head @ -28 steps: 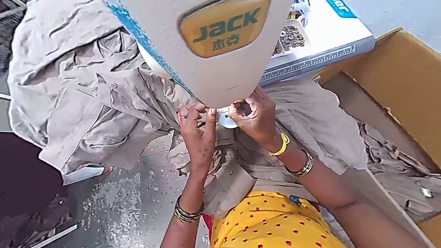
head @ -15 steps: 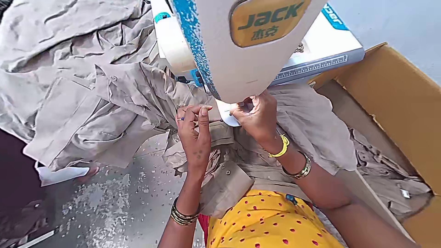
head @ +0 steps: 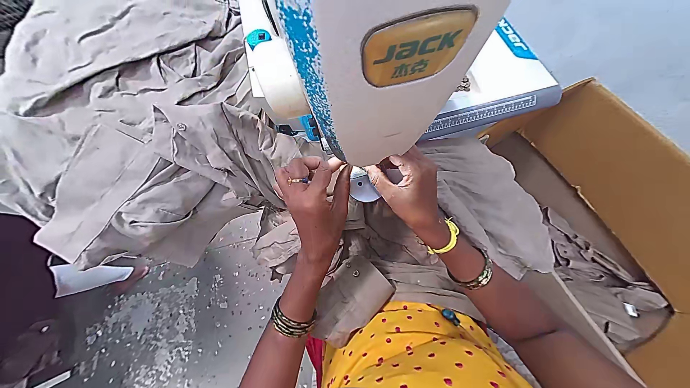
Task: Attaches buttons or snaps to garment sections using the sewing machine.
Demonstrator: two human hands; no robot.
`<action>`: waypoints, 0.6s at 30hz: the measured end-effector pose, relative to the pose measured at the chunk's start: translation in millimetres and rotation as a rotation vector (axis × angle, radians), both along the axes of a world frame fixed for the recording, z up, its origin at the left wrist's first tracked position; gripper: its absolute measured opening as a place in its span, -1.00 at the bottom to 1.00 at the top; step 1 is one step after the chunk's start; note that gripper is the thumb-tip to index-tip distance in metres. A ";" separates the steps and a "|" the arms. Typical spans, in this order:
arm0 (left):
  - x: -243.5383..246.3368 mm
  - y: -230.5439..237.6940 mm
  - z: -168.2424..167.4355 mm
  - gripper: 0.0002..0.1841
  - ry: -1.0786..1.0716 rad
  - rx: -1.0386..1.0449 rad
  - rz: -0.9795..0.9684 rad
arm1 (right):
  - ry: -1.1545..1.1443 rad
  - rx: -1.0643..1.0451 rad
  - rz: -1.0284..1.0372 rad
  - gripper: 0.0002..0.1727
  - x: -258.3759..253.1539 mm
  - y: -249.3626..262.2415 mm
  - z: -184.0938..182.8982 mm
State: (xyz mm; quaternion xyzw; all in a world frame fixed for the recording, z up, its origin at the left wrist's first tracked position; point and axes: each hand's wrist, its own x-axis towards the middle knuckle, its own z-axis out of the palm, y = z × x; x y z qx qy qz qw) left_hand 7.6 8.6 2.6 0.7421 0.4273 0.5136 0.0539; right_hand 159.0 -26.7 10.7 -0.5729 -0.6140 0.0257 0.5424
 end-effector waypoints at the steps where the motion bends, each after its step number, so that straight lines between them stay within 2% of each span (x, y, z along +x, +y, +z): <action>1: 2.5 0.9 0.5 -0.85 0.022 0.040 0.028 | 0.003 0.000 0.001 -0.87 0.1 -0.1 0.1; 5: 10.5 3.5 -0.4 -0.88 0.064 0.137 0.100 | -0.004 0.020 0.013 -0.85 0.8 0.7 -2.0; 9: 14.3 4.9 -1.6 -0.81 0.076 0.153 0.118 | -0.006 0.030 0.003 -0.84 0.2 -0.5 -1.4; 13: -23.0 -0.5 -2.7 -0.82 0.062 -0.017 0.116 | 0.007 -0.008 -0.036 -0.67 19.8 -11.7 2.1; 18: -122.6 0.6 -46.2 -0.67 0.219 -0.430 0.264 | 0.036 -0.165 -0.157 -0.78 72.4 -32.5 -20.1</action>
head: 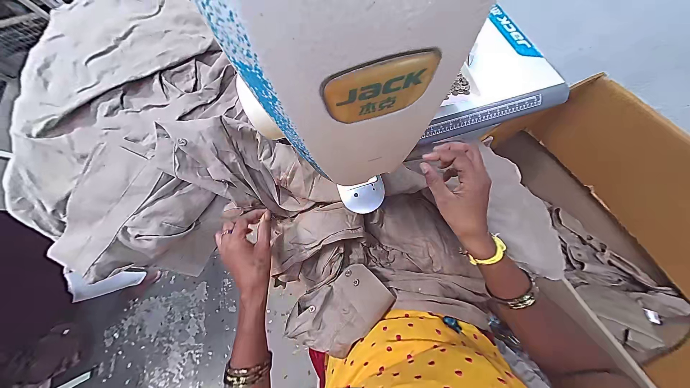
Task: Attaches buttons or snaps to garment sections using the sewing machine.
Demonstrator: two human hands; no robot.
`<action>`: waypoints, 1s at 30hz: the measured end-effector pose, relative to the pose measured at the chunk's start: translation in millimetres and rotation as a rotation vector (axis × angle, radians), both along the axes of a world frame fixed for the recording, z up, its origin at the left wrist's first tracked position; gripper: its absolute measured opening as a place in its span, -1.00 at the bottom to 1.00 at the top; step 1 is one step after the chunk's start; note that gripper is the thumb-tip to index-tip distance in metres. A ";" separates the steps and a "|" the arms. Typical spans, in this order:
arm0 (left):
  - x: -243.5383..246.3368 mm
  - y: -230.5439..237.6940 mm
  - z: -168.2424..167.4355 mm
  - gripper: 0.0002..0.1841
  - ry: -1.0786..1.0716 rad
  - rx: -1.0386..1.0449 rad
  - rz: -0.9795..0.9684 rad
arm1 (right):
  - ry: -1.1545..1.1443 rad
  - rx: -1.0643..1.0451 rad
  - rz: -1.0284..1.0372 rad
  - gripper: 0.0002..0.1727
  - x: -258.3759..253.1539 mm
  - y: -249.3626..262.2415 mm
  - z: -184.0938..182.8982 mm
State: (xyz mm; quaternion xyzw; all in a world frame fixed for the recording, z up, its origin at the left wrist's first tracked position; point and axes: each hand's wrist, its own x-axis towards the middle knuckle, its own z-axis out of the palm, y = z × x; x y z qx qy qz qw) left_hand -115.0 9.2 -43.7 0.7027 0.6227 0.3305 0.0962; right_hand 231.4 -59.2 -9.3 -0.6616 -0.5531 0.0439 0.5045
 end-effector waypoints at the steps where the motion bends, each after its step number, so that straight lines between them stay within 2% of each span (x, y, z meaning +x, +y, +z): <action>1: -5.4 -6.1 -2.1 -0.66 -0.014 -0.031 -0.008 | 0.006 -0.023 -0.007 -0.79 4.1 -1.9 -5.2; 5: -1.4 -46.0 10.3 -0.69 -0.124 -0.196 -0.159 | 0.016 -0.218 0.120 -0.81 -2.6 -15.4 -10.8; 7: -6.2 -66.3 20.2 -0.72 -0.172 -0.425 -0.268 | 0.132 -0.495 0.295 -0.80 -15.2 -26.3 -11.5; 9: -9.9 -77.0 27.3 -0.69 -0.101 -0.638 -0.397 | 0.271 -0.827 0.537 -0.71 -32.3 -30.6 -16.1; 11: -6.3 -87.9 25.3 -0.64 0.000 -0.721 -0.490 | 0.224 -1.055 0.767 -0.57 -50.4 -35.4 -27.5; 12: -3.4 -92.8 22.8 -0.63 0.021 -0.726 -0.514 | 0.175 -1.100 0.828 -0.53 -60.5 -38.8 -31.8; 14: 1.8 -97.3 20.0 -0.59 0.005 -0.730 -0.524 | 0.139 -1.083 0.857 -0.53 -77.2 -44.6 -35.3; 16: 4.1 -95.6 25.9 -0.56 -0.069 -0.787 -0.525 | 0.233 -0.994 0.821 -0.67 -82.1 -45.5 -29.0; 19: 4.8 -89.1 37.2 -0.58 -0.309 -0.848 -0.564 | 0.372 -0.815 0.720 -0.79 -66.4 -41.2 -14.8; 23: 9.5 -79.0 45.3 -0.66 -0.631 -0.893 -0.590 | 0.568 -0.715 0.560 -0.94 -31.0 -35.1 0.5; 27: 22.7 -71.8 47.6 -0.77 -0.738 -0.871 -0.670 | 0.635 -0.677 0.489 -0.94 -13.8 -38.6 3.3; 30: 32.1 -70.3 44.4 -0.81 -0.727 -0.791 -0.651 | 0.627 -0.668 0.494 -0.93 -7.5 -41.1 0.5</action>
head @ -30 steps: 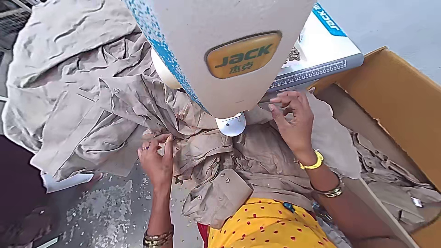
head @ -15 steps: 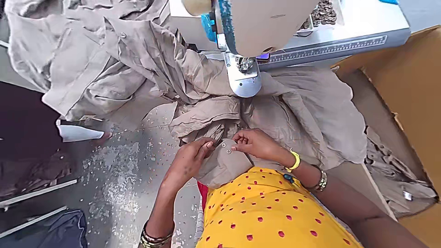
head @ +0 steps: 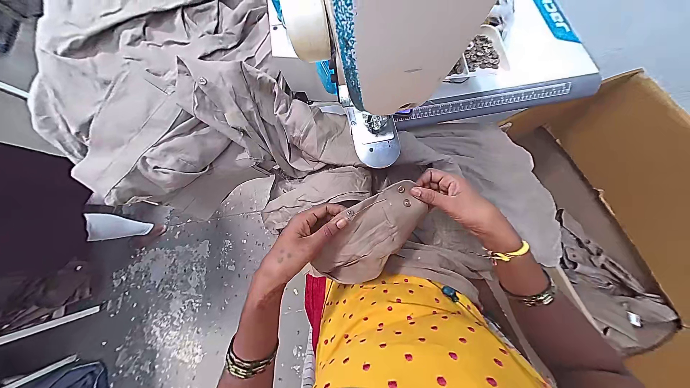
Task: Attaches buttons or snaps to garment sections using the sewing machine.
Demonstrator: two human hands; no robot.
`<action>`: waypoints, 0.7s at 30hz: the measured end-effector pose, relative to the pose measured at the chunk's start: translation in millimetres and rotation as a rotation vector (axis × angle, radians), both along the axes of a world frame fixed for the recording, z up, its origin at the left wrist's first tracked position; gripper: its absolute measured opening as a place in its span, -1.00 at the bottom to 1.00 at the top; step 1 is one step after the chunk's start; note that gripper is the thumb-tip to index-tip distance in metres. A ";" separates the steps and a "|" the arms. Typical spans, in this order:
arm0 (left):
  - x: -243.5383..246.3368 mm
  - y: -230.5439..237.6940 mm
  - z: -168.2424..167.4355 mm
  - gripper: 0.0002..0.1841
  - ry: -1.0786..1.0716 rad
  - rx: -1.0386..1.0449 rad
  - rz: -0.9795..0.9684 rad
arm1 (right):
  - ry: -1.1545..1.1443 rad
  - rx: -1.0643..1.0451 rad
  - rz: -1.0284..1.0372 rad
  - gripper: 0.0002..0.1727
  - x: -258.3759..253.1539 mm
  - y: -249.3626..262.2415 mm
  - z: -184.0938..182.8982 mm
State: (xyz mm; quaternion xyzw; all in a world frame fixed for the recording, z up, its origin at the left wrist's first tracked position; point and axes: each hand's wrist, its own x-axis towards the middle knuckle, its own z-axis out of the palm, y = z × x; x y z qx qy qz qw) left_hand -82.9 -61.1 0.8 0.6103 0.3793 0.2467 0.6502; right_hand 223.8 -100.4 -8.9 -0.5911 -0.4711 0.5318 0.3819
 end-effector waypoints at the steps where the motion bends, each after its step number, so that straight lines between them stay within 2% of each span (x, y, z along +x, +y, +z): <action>1: 2.7 -0.6 -1.4 -0.79 0.021 0.035 0.030 | 0.003 0.002 0.004 -0.93 1.4 -1.1 -1.2; 5: 6.9 -2.2 -6.5 -0.80 0.083 0.199 0.109 | 0.019 -0.001 0.010 -0.93 2.2 -3.2 -5.2; 13: 10.0 -8.8 -7.7 -0.82 0.307 0.718 0.221 | 0.072 0.033 0.035 -0.94 5.8 -3.6 -6.0; 16: 12.8 -10.4 -6.0 -0.78 0.345 0.741 0.212 | 0.091 0.032 0.041 -0.94 7.4 -4.2 -3.6; 19: 12.9 -8.2 -6.9 -0.65 0.455 0.740 0.108 | 0.100 0.056 0.058 -0.96 10.9 -5.7 0.3; 21: 12.9 -7.7 -10.7 -0.63 0.441 0.734 0.076 | 0.110 0.063 0.054 -0.96 12.0 -5.2 1.9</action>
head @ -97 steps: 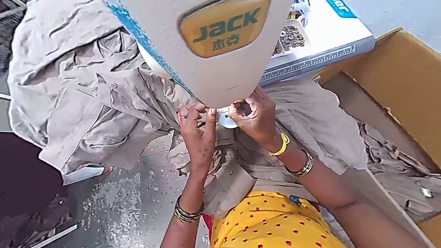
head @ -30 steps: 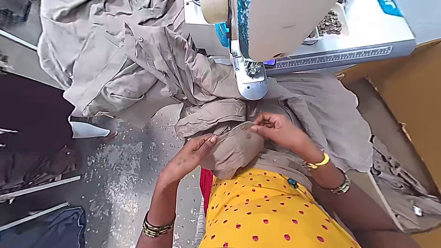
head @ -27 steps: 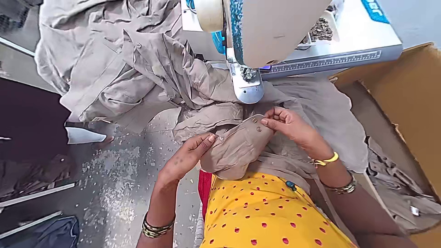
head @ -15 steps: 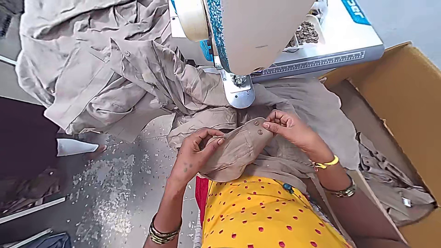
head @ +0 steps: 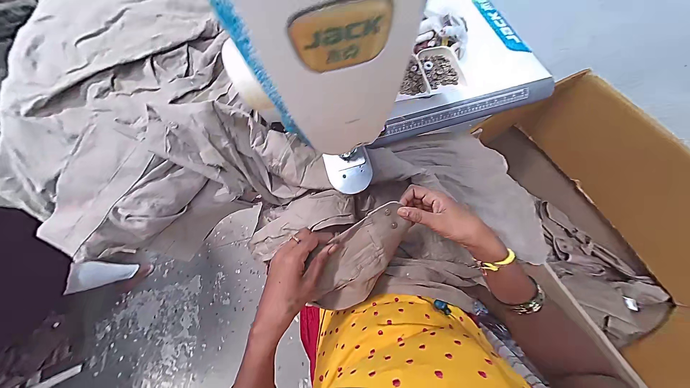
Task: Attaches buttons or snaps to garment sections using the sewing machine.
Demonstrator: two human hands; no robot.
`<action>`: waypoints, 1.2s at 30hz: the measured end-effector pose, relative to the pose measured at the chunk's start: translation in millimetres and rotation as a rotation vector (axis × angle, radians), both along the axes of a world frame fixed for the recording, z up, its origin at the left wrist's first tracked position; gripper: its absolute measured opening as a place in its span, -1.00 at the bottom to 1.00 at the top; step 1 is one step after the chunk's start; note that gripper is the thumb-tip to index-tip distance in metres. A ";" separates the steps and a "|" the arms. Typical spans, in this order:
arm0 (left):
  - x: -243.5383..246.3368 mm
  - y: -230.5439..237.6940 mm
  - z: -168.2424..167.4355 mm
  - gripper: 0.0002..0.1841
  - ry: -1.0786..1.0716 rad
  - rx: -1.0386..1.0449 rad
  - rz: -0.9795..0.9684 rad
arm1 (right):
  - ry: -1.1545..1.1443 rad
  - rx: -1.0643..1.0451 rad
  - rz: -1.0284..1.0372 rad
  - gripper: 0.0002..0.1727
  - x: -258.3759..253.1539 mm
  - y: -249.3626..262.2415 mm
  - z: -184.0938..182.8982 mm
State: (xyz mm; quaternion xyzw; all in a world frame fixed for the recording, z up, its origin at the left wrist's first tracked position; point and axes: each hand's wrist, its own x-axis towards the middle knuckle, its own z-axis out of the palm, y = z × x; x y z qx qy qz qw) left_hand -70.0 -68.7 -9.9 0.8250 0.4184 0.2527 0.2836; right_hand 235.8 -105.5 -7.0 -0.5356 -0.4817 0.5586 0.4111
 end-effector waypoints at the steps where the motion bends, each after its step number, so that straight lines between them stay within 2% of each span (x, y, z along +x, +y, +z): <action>1: -0.2 0.9 -1.8 -0.63 -0.044 -0.021 -0.025 | 0.002 -0.003 -0.002 -0.96 0.5 1.3 -0.8; 3: 2.4 4.0 -3.6 -0.66 -0.212 -0.100 -0.129 | -0.032 -0.029 0.003 -0.91 -1.8 5.5 -5.7; 5: 12.2 7.8 -3.9 -0.70 -0.401 -0.230 -0.328 | -0.091 -0.064 0.044 -0.80 -11.2 8.2 -15.5; 8: 35.2 7.2 -7.6 -0.75 -0.556 -0.383 -0.525 | -0.159 -0.083 0.253 -0.72 -28.0 9.9 -34.4; 10: 47.2 5.5 -11.8 -0.75 -0.530 -0.388 -0.498 | -0.283 -0.041 0.336 -0.71 -25.8 17.0 -33.5; 11: 51.8 4.6 -13.3 -0.74 -0.493 -0.353 -0.450 | -0.371 -0.009 0.286 -0.69 -17.3 23.5 -26.2; 15: 63.7 5.9 -12.2 -0.72 -0.407 -0.257 -0.310 | -0.756 0.306 -0.289 -0.76 55.3 74.9 10.8; 17: 67.4 7.9 -11.9 -0.71 -0.391 -0.251 -0.302 | -0.951 0.381 -0.427 -0.79 96.2 110.0 24.9; 19: 70.4 8.9 -10.3 -0.71 -0.372 -0.242 -0.315 | -1.074 0.432 -0.365 -0.78 123.1 139.5 34.8; 21: 71.2 7.3 -8.1 -0.70 -0.343 -0.222 -0.308 | -1.171 0.458 -0.173 -0.73 138.0 160.3 39.9; 23: 70.2 5.4 -7.7 -0.69 -0.320 -0.209 -0.290 | -1.279 0.407 -0.015 -0.66 144.6 174.9 43.0; 25: 67.4 4.0 -10.9 -0.70 -0.327 -0.222 -0.286 | -1.337 0.388 0.054 -0.68 149.9 183.6 42.9; 28: 61.7 2.4 -16.3 -0.73 -0.348 -0.250 -0.278 | -1.342 0.406 0.103 -0.81 157.6 190.3 43.0; 32: 55.3 2.4 -21.6 -0.73 -0.366 -0.280 -0.258 | -1.345 0.475 0.128 -0.83 162.6 192.5 38.2; 36: 51.9 2.1 -21.9 -0.75 -0.391 -0.313 -0.238 | -1.244 0.606 0.004 -0.85 171.2 190.4 29.4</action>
